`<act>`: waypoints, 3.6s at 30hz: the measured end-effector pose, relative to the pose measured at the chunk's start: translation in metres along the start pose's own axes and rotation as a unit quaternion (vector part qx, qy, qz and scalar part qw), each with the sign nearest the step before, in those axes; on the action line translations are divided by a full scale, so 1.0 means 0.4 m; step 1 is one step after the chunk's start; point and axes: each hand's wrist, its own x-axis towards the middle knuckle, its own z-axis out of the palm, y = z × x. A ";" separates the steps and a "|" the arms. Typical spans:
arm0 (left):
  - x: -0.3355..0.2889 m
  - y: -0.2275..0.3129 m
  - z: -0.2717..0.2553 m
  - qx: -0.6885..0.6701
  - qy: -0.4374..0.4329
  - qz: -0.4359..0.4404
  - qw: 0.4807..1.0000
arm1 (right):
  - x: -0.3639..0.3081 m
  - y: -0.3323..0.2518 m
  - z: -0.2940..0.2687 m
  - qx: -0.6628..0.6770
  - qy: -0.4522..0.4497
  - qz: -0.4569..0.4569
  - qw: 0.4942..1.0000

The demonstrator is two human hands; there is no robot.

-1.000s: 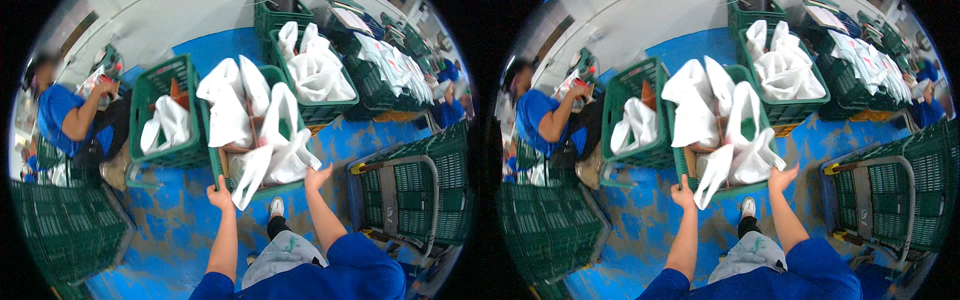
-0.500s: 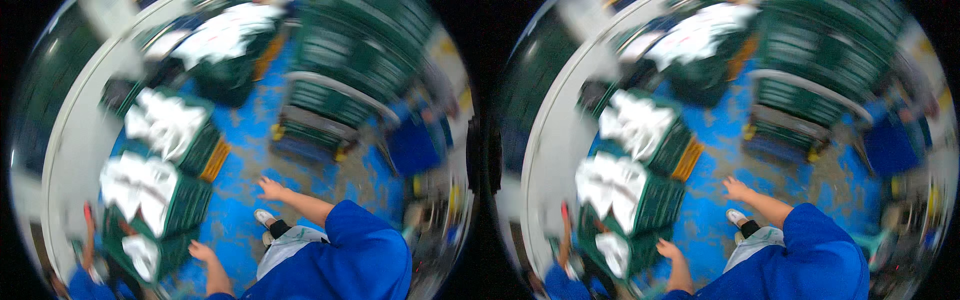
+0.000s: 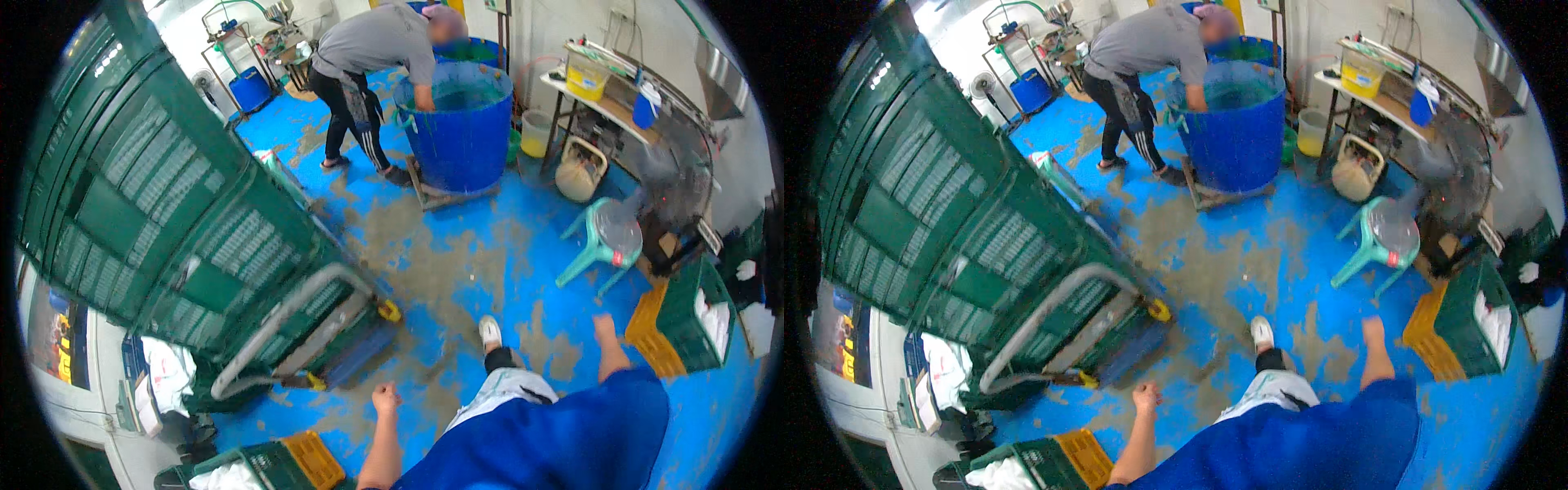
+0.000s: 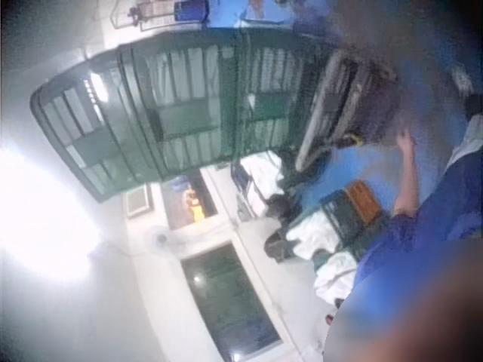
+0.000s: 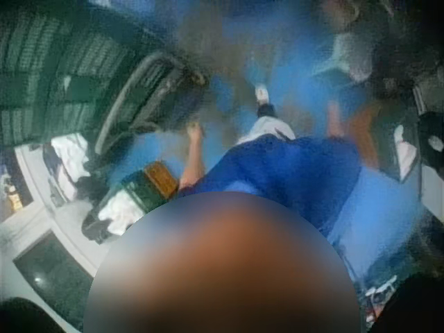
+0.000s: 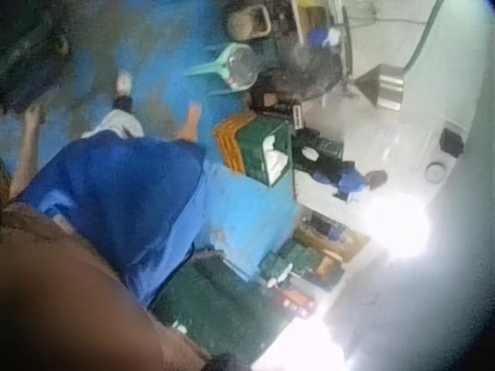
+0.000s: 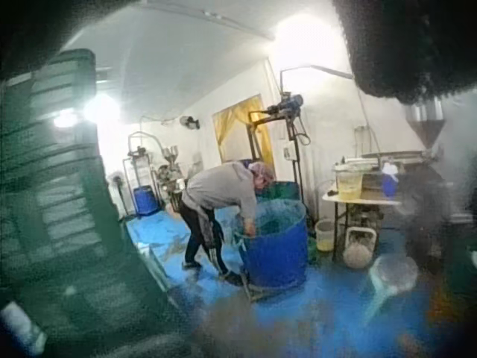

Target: The person scoops a green granular substance from a large blue barrel into white paper pouches using a green scoop. The filled pouches are then placed into a green plastic crate. The person repeats this scooping and filling process multiple times.

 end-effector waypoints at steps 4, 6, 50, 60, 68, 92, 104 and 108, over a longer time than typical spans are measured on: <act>0.140 0.206 0.269 0.063 -0.097 0.039 0.993 | -0.085 0.042 0.160 -0.074 -0.250 -0.025 0.965; 0.192 0.249 0.389 0.160 -0.140 0.028 0.977 | 0.025 -0.057 0.157 0.055 -0.224 -0.164 0.959; 1.943 1.353 -0.297 0.538 0.011 -0.104 0.837 | 2.765 -2.146 -1.548 0.347 -0.087 -0.536 0.765; 2.963 2.396 -0.187 0.341 0.192 0.193 0.900 | 3.096 -1.914 -0.885 0.226 -0.456 0.074 0.858; 3.392 2.854 0.021 0.358 0.154 0.272 0.880 | 3.690 -2.095 -1.082 0.200 -0.436 0.068 0.875; 4.604 4.132 0.183 0.274 0.284 0.351 0.849 | 5.325 -2.558 -2.645 0.457 0.348 -0.016 0.818; 4.879 4.833 0.570 0.128 0.300 0.501 0.802 | 5.781 -2.621 -3.473 0.225 0.665 -0.132 0.699; 4.965 5.079 0.621 0.094 0.309 0.557 0.765 | 5.877 -2.718 -3.715 0.159 0.613 -0.123 0.764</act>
